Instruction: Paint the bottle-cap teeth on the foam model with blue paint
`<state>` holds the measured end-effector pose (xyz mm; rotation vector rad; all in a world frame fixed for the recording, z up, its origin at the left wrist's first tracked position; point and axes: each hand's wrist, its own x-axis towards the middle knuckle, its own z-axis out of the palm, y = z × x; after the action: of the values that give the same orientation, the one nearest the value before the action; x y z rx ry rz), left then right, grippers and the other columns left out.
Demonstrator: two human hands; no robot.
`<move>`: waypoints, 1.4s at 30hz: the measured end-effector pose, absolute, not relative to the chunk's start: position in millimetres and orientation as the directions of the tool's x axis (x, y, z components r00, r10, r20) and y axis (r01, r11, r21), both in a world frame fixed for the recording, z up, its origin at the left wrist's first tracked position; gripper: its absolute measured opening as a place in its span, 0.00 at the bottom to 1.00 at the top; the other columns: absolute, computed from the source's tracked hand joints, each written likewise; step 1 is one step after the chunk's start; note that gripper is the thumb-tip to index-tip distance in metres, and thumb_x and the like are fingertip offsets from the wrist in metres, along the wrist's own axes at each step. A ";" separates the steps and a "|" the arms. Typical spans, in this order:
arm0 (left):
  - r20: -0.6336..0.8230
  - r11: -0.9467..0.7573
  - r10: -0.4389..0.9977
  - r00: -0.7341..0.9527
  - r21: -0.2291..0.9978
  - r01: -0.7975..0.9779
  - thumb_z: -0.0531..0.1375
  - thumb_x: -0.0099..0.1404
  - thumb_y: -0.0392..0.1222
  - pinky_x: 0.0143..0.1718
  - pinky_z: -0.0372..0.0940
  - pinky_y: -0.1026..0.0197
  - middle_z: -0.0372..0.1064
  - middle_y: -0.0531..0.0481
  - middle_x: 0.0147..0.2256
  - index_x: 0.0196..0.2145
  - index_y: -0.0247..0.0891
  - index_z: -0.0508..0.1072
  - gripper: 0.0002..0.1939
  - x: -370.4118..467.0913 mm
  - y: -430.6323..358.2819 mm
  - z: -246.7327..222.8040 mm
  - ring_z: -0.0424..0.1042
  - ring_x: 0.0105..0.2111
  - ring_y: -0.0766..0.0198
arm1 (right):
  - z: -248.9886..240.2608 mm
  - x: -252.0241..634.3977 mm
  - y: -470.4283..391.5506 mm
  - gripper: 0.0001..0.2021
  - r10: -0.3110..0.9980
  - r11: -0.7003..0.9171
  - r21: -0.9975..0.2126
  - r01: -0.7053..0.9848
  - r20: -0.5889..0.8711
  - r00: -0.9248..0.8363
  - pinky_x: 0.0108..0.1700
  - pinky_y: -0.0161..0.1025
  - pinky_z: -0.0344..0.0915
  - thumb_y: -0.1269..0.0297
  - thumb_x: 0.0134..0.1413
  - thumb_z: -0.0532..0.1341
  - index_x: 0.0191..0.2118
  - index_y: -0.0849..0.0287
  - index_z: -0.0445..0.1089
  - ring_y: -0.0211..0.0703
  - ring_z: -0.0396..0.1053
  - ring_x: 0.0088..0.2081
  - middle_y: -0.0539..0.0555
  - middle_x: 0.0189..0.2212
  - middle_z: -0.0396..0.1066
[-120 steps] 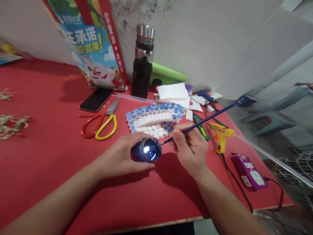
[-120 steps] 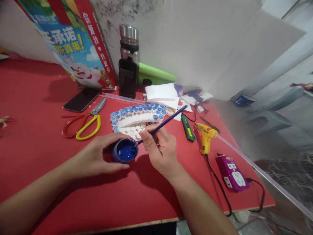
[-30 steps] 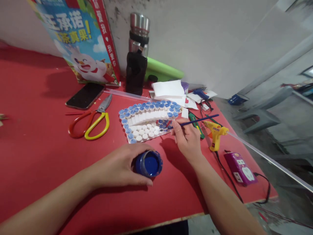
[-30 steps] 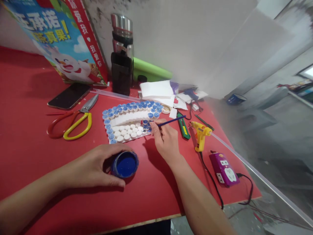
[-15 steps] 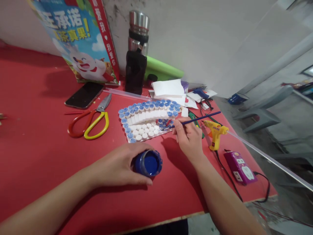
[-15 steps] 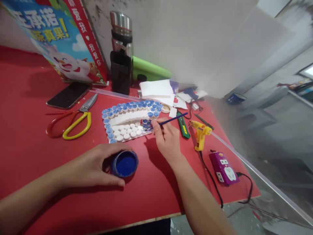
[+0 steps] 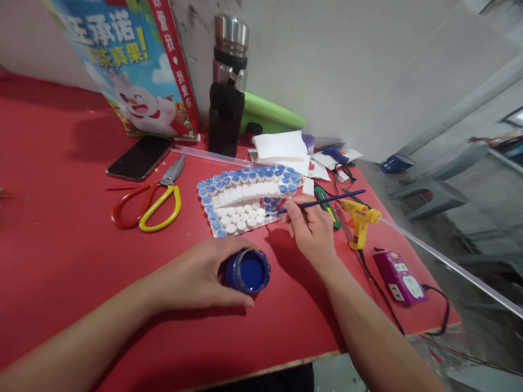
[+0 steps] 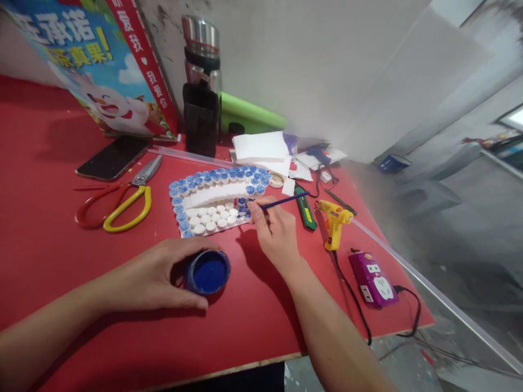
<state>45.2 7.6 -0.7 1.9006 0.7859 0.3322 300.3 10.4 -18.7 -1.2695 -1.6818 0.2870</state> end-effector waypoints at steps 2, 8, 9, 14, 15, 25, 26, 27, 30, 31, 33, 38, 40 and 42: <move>-0.108 -0.278 0.653 0.750 0.887 0.370 0.78 0.56 0.50 0.49 0.71 0.57 0.80 0.50 0.50 0.54 0.45 0.78 0.30 45.0 7.3 -1.5 0.79 0.46 0.53 | -17.6 300.7 10.4 0.10 0.836 0.425 -0.669 0.610 0.548 0.018 0.25 0.33 0.63 0.57 0.75 0.59 0.40 0.55 0.69 0.33 0.68 0.20 0.45 0.24 0.72; -0.095 -0.287 0.655 0.750 0.886 0.363 0.78 0.56 0.49 0.48 0.70 0.58 0.80 0.51 0.51 0.55 0.46 0.77 0.31 45.7 7.0 -3.5 0.78 0.47 0.53 | -12.9 301.2 6.8 0.10 0.833 0.402 -0.694 0.597 0.548 0.076 0.24 0.32 0.63 0.57 0.74 0.60 0.39 0.56 0.70 0.32 0.67 0.19 0.45 0.23 0.70; -0.096 -0.288 0.654 0.751 0.886 0.364 0.78 0.55 0.50 0.48 0.70 0.58 0.80 0.51 0.51 0.55 0.46 0.77 0.31 45.8 7.2 -3.3 0.78 0.47 0.53 | -12.8 301.2 6.3 0.10 0.834 0.395 -0.698 0.597 0.544 0.085 0.24 0.32 0.63 0.57 0.74 0.59 0.39 0.55 0.70 0.33 0.67 0.19 0.45 0.23 0.70; -0.119 -0.284 0.649 0.751 0.879 0.384 0.77 0.56 0.50 0.47 0.71 0.57 0.80 0.50 0.50 0.55 0.45 0.77 0.30 45.5 7.7 -1.6 0.79 0.46 0.52 | -15.1 299.7 6.4 0.10 0.836 0.424 -0.690 0.587 0.547 0.040 0.24 0.32 0.63 0.56 0.74 0.59 0.40 0.55 0.69 0.33 0.68 0.20 0.46 0.25 0.73; -0.121 -0.284 0.648 0.752 0.878 0.385 0.77 0.56 0.50 0.48 0.71 0.57 0.80 0.50 0.50 0.55 0.45 0.77 0.30 45.4 7.6 -1.6 0.79 0.46 0.53 | -15.4 299.5 6.7 0.10 0.835 0.429 -0.684 0.590 0.549 0.029 0.24 0.32 0.63 0.56 0.74 0.59 0.40 0.55 0.70 0.33 0.68 0.20 0.46 0.24 0.73; -0.132 -0.273 0.648 0.750 0.879 0.391 0.77 0.55 0.50 0.49 0.72 0.56 0.80 0.49 0.51 0.55 0.45 0.77 0.31 44.8 8.1 -0.5 0.79 0.46 0.52 | -9.4 303.1 6.1 0.12 0.828 0.380 -0.690 0.616 0.550 0.106 0.24 0.33 0.63 0.55 0.73 0.60 0.39 0.55 0.71 0.33 0.67 0.19 0.45 0.22 0.71; -0.134 -0.273 0.647 0.751 0.879 0.392 0.77 0.55 0.50 0.49 0.72 0.56 0.80 0.49 0.51 0.55 0.45 0.77 0.31 44.8 8.3 -0.2 0.79 0.46 0.52 | -9.7 303.0 6.4 0.12 0.830 0.380 -0.698 0.608 0.547 0.109 0.24 0.33 0.64 0.55 0.73 0.60 0.39 0.55 0.71 0.33 0.67 0.19 0.45 0.22 0.72; -0.136 -0.272 0.645 0.752 0.879 0.392 0.77 0.55 0.50 0.49 0.72 0.56 0.80 0.48 0.51 0.55 0.45 0.77 0.31 44.8 8.4 0.0 0.79 0.46 0.52 | -10.2 302.9 6.8 0.12 0.836 0.381 -0.707 0.596 0.539 0.106 0.24 0.33 0.63 0.55 0.73 0.60 0.39 0.55 0.71 0.33 0.67 0.19 0.45 0.22 0.72; -0.135 -0.272 0.646 0.751 0.879 0.392 0.77 0.55 0.52 0.49 0.72 0.56 0.80 0.48 0.51 0.55 0.44 0.78 0.31 45.1 8.8 0.5 0.79 0.48 0.50 | -11.7 302.8 8.2 0.13 0.855 0.373 -0.729 0.573 0.510 0.092 0.24 0.33 0.63 0.54 0.73 0.60 0.38 0.55 0.70 0.33 0.67 0.19 0.45 0.22 0.71; -0.131 -0.273 0.648 0.751 0.879 0.390 0.77 0.55 0.52 0.48 0.72 0.56 0.80 0.48 0.51 0.55 0.44 0.78 0.31 45.2 8.8 0.6 0.79 0.48 0.50 | -12.0 303.2 8.7 0.13 0.856 0.369 -0.728 0.578 0.508 0.093 0.24 0.33 0.63 0.54 0.73 0.60 0.37 0.55 0.70 0.33 0.67 0.19 0.45 0.22 0.71; -0.128 -0.273 0.647 0.752 0.881 0.386 0.77 0.55 0.51 0.48 0.72 0.56 0.80 0.48 0.51 0.54 0.44 0.78 0.30 45.6 8.9 0.5 0.79 0.48 0.50 | -12.5 305.0 9.5 0.13 0.847 0.363 -0.715 0.598 0.520 0.107 0.24 0.33 0.63 0.53 0.73 0.60 0.37 0.56 0.71 0.33 0.66 0.19 0.45 0.22 0.71; -0.121 -0.273 0.644 0.756 0.886 0.374 0.77 0.55 0.51 0.48 0.72 0.57 0.80 0.49 0.50 0.54 0.45 0.77 0.30 45.3 8.4 -1.5 0.79 0.46 0.52 | -13.3 309.0 9.8 0.13 0.832 0.350 -0.704 0.618 0.537 0.141 0.25 0.34 0.63 0.53 0.73 0.60 0.38 0.56 0.71 0.34 0.66 0.19 0.46 0.23 0.71; -0.119 -0.274 0.644 0.756 0.887 0.372 0.77 0.55 0.51 0.48 0.72 0.57 0.80 0.49 0.50 0.54 0.45 0.77 0.30 44.8 8.0 -2.4 0.79 0.46 0.52 | -13.2 308.3 9.7 0.14 0.838 0.348 -0.717 0.604 0.527 0.142 0.25 0.33 0.63 0.52 0.73 0.60 0.38 0.55 0.71 0.34 0.67 0.20 0.46 0.23 0.72; -0.124 -0.273 0.642 0.757 0.885 0.377 0.77 0.56 0.51 0.48 0.72 0.57 0.80 0.49 0.51 0.54 0.45 0.77 0.30 44.5 7.7 -2.6 0.79 0.47 0.52 | -13.1 307.0 10.0 0.14 0.848 0.351 -0.733 0.582 0.513 0.134 0.25 0.33 0.63 0.51 0.73 0.60 0.38 0.55 0.71 0.34 0.67 0.20 0.46 0.23 0.72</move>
<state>44.5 7.7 -2.6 1.8962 0.7793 0.3142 307.0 10.0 -13.1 -1.3348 -1.5530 0.3143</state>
